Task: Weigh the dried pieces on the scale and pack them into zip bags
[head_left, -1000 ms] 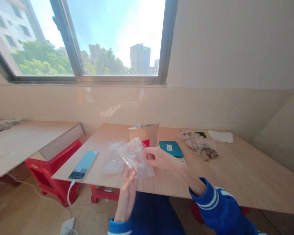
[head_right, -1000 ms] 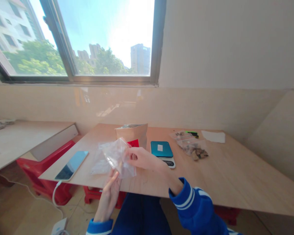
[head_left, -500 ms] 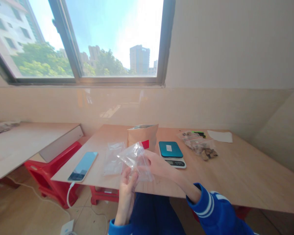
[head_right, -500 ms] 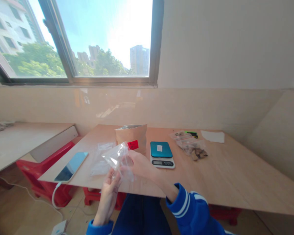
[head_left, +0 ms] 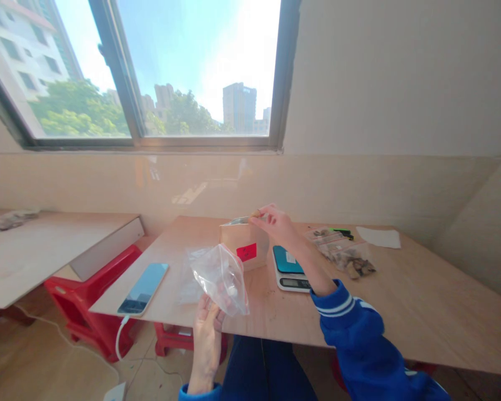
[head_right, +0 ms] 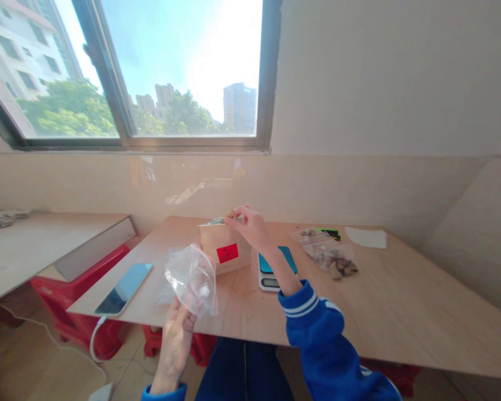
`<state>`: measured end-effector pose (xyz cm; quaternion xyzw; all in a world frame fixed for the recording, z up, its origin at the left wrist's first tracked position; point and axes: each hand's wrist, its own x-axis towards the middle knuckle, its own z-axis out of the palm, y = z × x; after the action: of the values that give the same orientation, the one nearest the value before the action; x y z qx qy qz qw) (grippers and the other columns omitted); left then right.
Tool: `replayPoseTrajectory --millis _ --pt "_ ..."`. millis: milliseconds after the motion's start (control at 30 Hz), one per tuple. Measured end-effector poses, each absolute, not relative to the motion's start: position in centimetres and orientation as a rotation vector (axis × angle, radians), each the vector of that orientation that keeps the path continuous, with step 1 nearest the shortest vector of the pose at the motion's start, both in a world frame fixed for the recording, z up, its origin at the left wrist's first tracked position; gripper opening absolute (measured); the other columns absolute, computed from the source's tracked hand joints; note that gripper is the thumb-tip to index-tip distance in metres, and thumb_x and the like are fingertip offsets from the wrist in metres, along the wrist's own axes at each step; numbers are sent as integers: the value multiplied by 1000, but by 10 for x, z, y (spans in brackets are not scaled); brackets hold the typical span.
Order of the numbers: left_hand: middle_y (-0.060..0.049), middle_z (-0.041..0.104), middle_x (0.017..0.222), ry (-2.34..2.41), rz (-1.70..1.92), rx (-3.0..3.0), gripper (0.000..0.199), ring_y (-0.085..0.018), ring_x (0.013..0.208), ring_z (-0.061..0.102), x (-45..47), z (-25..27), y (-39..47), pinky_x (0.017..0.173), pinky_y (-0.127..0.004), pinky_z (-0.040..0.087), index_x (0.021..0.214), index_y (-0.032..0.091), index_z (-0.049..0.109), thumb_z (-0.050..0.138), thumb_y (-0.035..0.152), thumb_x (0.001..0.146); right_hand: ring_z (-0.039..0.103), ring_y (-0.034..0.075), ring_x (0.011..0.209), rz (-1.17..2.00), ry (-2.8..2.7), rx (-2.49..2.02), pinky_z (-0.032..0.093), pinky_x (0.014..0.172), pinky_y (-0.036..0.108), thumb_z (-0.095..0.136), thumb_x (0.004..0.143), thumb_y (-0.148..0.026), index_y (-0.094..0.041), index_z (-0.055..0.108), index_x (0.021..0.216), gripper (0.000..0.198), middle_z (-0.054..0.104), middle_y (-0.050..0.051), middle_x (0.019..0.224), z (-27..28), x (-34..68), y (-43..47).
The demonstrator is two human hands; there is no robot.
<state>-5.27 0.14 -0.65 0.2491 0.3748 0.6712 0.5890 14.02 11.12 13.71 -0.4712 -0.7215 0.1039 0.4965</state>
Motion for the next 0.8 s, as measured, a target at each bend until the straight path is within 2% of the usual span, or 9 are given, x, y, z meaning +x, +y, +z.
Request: replayPoseTrajectory --millis 133,200,300,467,600,667,733,800 --pt "-12 71 111 956 1577 677 43 -30 116 61 -56 3 -2 96 -35 49 107 17 68 76 36 69 58 18 85 81 -1837 -1180 45 83 34 68 83 -29 -19 69 87 11 59 3 90 135 137 142" --pt "-14 72 108 986 1588 708 40 -32 115 61 -58 7 -2 95 -38 51 100 16 71 77 37 67 58 22 98 7 -1871 -1184 43 91 38 68 83 -29 -20 69 97 17 61 5 95 132 135 143" --pt "-13 72 106 977 1591 706 35 -33 115 61 -57 7 -1 93 -37 52 95 17 72 77 36 67 56 24 104 -50 -1866 -1184 42 95 40 67 84 -30 -20 67 104 22 61 7 99 128 136 131" --pt "-9 71 108 915 1551 575 39 -26 110 64 -52 -7 3 92 -34 52 105 20 67 75 34 69 56 22 100 19 -1904 -1161 44 91 38 58 91 -28 -21 67 102 16 59 6 100 123 138 109" --pt "-8 71 110 894 1542 494 49 -23 105 66 -47 -16 4 91 -33 51 112 21 64 78 35 67 57 19 98 157 -1948 -1057 46 88 34 46 97 -30 -20 66 102 23 61 7 102 122 125 88" --pt "-9 71 110 928 1542 518 53 -23 99 67 -46 -16 3 87 -33 52 110 19 64 82 35 63 58 18 98 255 -2035 -1016 47 85 32 47 96 -34 -19 65 104 25 63 7 103 121 116 76" --pt "-10 71 110 935 1534 580 54 -23 96 69 -45 -15 3 83 -31 53 108 17 65 84 36 61 60 18 88 391 -2156 -1024 48 77 30 56 91 -42 -18 66 99 27 66 6 96 121 111 67" --pt "-11 71 111 933 1519 627 51 -23 97 69 -46 -14 3 82 -29 54 107 16 66 82 37 64 60 15 72 534 -2197 -1055 46 65 27 60 88 -43 -17 68 84 27 67 2 79 121 110 64"
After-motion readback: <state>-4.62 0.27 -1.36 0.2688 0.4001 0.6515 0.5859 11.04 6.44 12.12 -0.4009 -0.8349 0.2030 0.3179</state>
